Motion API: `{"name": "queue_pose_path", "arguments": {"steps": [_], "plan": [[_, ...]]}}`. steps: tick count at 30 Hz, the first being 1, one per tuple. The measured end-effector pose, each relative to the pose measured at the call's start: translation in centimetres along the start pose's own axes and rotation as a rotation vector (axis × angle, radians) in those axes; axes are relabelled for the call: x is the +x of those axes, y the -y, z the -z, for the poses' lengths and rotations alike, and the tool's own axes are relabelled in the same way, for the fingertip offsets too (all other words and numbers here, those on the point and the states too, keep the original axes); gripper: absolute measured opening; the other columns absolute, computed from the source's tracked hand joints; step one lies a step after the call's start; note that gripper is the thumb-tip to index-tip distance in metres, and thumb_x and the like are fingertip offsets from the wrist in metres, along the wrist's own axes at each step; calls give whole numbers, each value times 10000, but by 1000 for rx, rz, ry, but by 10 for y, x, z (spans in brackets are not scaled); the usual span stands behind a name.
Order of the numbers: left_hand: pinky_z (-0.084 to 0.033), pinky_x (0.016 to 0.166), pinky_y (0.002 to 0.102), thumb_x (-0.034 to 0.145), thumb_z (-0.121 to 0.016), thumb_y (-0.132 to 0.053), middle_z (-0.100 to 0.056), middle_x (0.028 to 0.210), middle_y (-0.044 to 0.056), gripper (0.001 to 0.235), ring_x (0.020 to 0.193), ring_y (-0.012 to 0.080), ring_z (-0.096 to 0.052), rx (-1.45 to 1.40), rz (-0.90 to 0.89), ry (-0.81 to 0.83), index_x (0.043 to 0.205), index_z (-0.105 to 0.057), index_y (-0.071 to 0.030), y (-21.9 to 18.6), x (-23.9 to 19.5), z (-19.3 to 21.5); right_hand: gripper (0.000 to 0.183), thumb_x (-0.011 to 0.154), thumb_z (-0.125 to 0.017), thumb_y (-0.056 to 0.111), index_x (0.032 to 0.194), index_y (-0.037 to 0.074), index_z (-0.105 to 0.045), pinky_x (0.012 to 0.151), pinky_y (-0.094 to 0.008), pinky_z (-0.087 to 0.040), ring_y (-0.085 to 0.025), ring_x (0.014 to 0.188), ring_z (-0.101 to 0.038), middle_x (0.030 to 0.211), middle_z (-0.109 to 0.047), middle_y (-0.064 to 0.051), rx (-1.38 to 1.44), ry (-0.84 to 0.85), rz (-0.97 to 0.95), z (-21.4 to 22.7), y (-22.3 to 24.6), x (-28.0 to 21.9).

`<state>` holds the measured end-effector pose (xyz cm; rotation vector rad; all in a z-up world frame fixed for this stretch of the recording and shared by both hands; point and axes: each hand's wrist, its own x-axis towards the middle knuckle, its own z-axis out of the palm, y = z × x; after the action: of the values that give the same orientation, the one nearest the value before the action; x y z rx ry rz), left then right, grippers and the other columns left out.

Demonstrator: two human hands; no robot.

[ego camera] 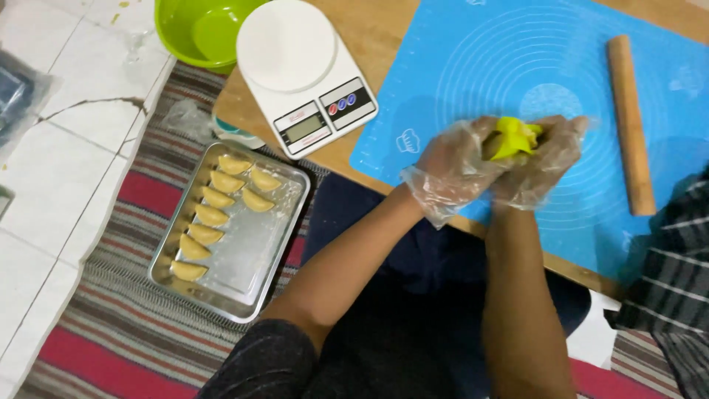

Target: Rolling out small dough balls with a rolling pin and using a mold to fill and shape pastries.

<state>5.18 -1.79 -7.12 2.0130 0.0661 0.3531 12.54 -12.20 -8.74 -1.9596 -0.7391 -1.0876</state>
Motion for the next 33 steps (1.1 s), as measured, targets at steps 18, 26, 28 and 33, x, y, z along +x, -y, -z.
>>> {"name": "queue_pose_path", "arguments": {"steps": [18,26,28,33], "plan": [[-628,819,475,764,-806,-516,-737,974,92,536,963,361,-730,-30,18,-275,1140,-659,-163,-18,-9,6,506,1095,-376,285,697,51,-583,757,-305,-420,-170,775,-487,800,-465,-75,463,98,-746,1,10,4],[-617,868,501,764,-814,-443,-734,1015,124,533,1005,386,-723,-44,104,-188,1175,-657,-142,-32,-12,13,486,1061,-324,367,699,111,-525,734,-244,-375,-104,762,-452,795,-473,4,578,19,-829,-2,6,1],[-615,879,492,752,-818,-466,-737,1028,114,548,1016,374,-723,-66,125,-183,1181,-655,-167,-27,-9,10,508,1070,-320,366,714,90,-555,747,-277,-394,-139,773,-470,801,-463,-27,533,37,-799,-3,11,-1],[-619,894,452,710,-836,-536,-718,1037,85,612,1047,326,-718,-128,260,-171,1195,-658,-208,-13,3,15,553,1100,-301,356,836,50,-679,812,-383,-470,-255,845,-552,829,-520,-170,475,170,-714,15,41,25]]}}
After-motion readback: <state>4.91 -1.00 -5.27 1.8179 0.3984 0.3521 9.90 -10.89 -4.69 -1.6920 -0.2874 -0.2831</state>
